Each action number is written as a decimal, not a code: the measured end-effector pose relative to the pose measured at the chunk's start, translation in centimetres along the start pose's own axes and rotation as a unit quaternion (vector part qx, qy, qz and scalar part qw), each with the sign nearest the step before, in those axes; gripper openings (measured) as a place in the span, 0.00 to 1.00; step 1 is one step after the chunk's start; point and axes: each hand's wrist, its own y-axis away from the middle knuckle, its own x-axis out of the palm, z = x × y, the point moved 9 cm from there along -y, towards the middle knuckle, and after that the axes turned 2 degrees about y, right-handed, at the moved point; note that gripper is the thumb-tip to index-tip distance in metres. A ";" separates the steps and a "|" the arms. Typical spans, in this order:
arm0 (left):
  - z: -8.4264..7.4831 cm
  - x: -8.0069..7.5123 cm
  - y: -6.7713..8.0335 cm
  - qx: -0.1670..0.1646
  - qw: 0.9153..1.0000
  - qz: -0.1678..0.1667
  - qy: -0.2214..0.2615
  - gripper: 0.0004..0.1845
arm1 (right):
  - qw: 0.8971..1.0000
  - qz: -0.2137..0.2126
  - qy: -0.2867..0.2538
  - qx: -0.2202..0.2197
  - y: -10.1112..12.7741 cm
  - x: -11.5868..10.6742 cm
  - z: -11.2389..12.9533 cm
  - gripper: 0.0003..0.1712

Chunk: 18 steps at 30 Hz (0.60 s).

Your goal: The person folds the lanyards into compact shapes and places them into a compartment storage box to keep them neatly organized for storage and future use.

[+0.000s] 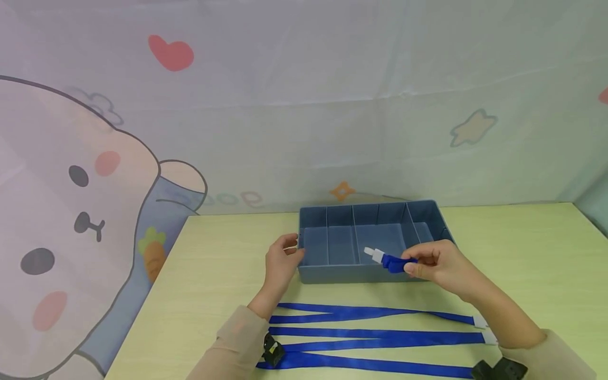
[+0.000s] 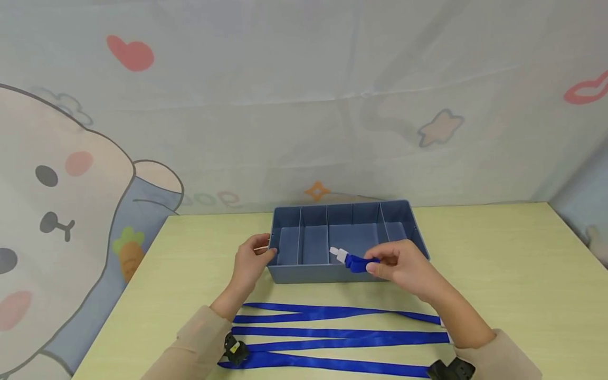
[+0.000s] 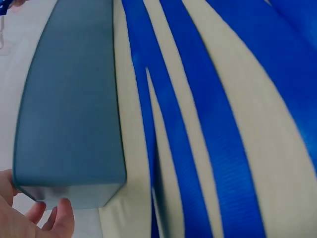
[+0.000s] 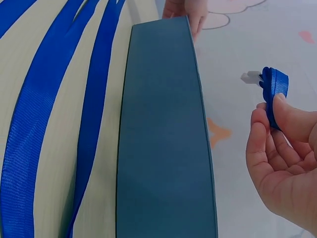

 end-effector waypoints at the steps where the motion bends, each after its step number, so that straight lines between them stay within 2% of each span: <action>1: 0.0 0.0 0.0 0.005 1.000 -0.001 -0.005 0.18 | 1.000 -0.002 0.002 -0.002 0.0 -0.1 0.0 0.11; 5: 0.0 0.1 -0.1 0.022 0.999 -0.009 -0.025 0.18 | 1.000 -0.009 -0.001 -0.008 -0.2 -0.4 -0.2 0.12; 13: 0.2 0.1 -0.1 0.024 0.999 -0.030 -0.039 0.17 | 1.000 -0.026 0.000 0.015 -0.4 -1.2 -2.1 0.14; 18: 0.2 0.0 -0.2 0.017 0.998 -0.038 -0.040 0.16 | 1.000 -0.028 0.004 0.011 -0.3 -1.5 -2.5 0.14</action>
